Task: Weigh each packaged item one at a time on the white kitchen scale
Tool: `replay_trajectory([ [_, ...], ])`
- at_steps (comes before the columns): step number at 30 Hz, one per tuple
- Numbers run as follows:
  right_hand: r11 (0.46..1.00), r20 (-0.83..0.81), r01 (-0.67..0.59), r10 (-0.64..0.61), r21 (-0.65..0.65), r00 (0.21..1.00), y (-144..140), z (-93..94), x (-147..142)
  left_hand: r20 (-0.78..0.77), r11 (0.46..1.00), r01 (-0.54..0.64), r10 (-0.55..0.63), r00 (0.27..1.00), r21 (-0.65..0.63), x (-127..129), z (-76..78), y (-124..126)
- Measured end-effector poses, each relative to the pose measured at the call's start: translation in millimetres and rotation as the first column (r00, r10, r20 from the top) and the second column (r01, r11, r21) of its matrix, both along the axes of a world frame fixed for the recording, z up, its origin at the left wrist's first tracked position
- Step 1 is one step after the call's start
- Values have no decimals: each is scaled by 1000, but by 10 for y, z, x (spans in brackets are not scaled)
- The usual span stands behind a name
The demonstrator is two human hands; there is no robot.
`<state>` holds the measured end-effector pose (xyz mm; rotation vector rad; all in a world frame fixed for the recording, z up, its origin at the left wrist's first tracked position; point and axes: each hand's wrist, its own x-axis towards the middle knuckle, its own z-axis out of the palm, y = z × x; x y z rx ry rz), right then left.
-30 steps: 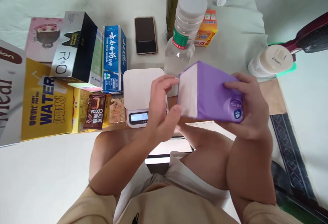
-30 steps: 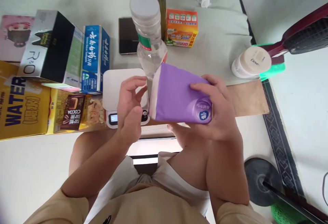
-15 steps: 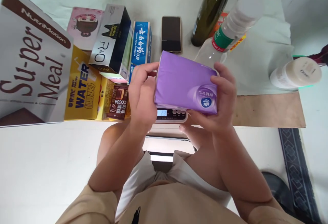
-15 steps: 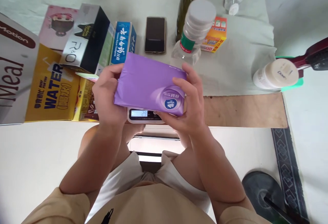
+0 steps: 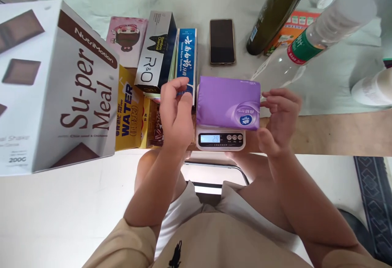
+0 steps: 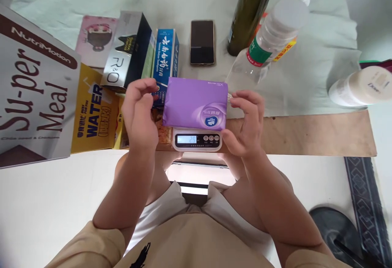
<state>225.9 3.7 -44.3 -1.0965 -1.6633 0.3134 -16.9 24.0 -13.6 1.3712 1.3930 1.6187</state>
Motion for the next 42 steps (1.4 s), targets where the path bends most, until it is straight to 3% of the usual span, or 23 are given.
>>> replay_trajectory([
  [7,994,-20,101,-101,-43,995,-8,-77,37,-7,983,108,-108,994,147,-61,-36,65],
  [19,997,-44,56,-58,-43,997,-23,-64,-29,23,993,116,-116,993,0,3,85,20],
  [27,999,-119,-5,11,46,993,43,-124,-46,19,992,112,-112,994,-51,15,102,59],
  [32,998,-106,-38,31,-55,994,-3,-138,-43,-11,987,152,-153,988,-55,20,60,76],
  [42,1000,-179,15,-12,16,984,17,-146,-70,43,987,111,-116,992,117,-72,74,59],
])
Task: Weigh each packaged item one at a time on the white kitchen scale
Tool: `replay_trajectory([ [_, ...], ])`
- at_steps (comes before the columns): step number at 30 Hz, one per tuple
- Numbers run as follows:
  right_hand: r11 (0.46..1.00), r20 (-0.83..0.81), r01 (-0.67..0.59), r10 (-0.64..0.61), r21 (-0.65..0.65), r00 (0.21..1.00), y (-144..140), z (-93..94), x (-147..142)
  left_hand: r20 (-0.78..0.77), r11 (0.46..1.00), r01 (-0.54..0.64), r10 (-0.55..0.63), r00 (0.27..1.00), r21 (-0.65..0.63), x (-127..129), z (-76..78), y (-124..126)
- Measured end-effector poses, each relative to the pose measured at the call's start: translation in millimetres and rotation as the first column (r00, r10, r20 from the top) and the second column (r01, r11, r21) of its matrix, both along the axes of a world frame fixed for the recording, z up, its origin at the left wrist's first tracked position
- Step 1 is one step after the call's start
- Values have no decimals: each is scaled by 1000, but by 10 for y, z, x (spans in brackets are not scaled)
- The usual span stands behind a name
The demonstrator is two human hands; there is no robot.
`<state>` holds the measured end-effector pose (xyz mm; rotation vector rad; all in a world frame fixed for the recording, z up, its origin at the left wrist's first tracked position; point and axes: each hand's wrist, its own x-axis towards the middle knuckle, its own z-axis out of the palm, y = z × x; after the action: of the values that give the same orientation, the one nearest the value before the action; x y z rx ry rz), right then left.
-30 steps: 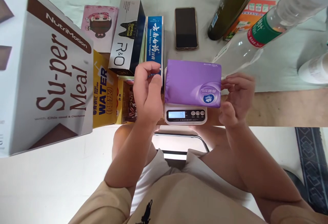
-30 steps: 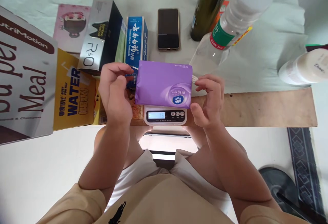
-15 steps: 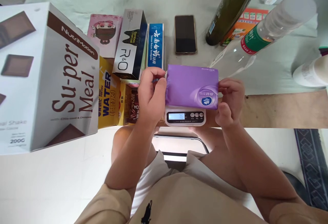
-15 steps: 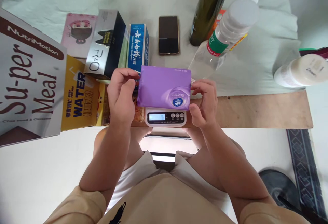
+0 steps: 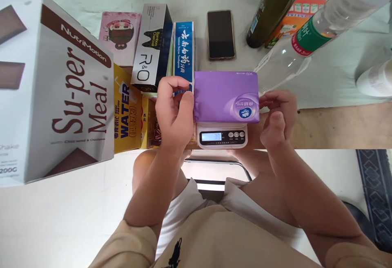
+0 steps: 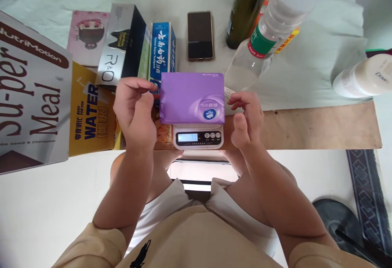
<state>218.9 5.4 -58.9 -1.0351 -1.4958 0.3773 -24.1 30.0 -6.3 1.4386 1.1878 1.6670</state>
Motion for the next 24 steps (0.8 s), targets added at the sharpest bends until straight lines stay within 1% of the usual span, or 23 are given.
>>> replay_trajectory([
  [5,1000,-19,21,-22,-9,1000,-3,6,11,21,998,-34,36,999,-59,33,56,-25],
  [7,1000,-17,28,-28,-7,999,-4,14,8,13,998,-40,41,999,-54,35,54,-23],
  [11,999,-22,33,-33,-17,999,-3,15,4,3,1000,-9,9,1000,-4,30,35,-7],
  [13,999,-19,30,-30,-21,999,-3,11,3,8,1000,-17,17,1000,10,39,39,-3],
  [16,999,0,29,-29,-26,1000,-2,8,3,28,999,-47,48,998,-27,64,66,-6],
  [19,999,3,38,-38,-27,999,0,13,2,31,997,-44,46,998,-63,79,86,-11],
  [24,999,-2,36,-36,-28,999,1,29,-11,3,997,-59,59,998,-51,80,80,-30],
])
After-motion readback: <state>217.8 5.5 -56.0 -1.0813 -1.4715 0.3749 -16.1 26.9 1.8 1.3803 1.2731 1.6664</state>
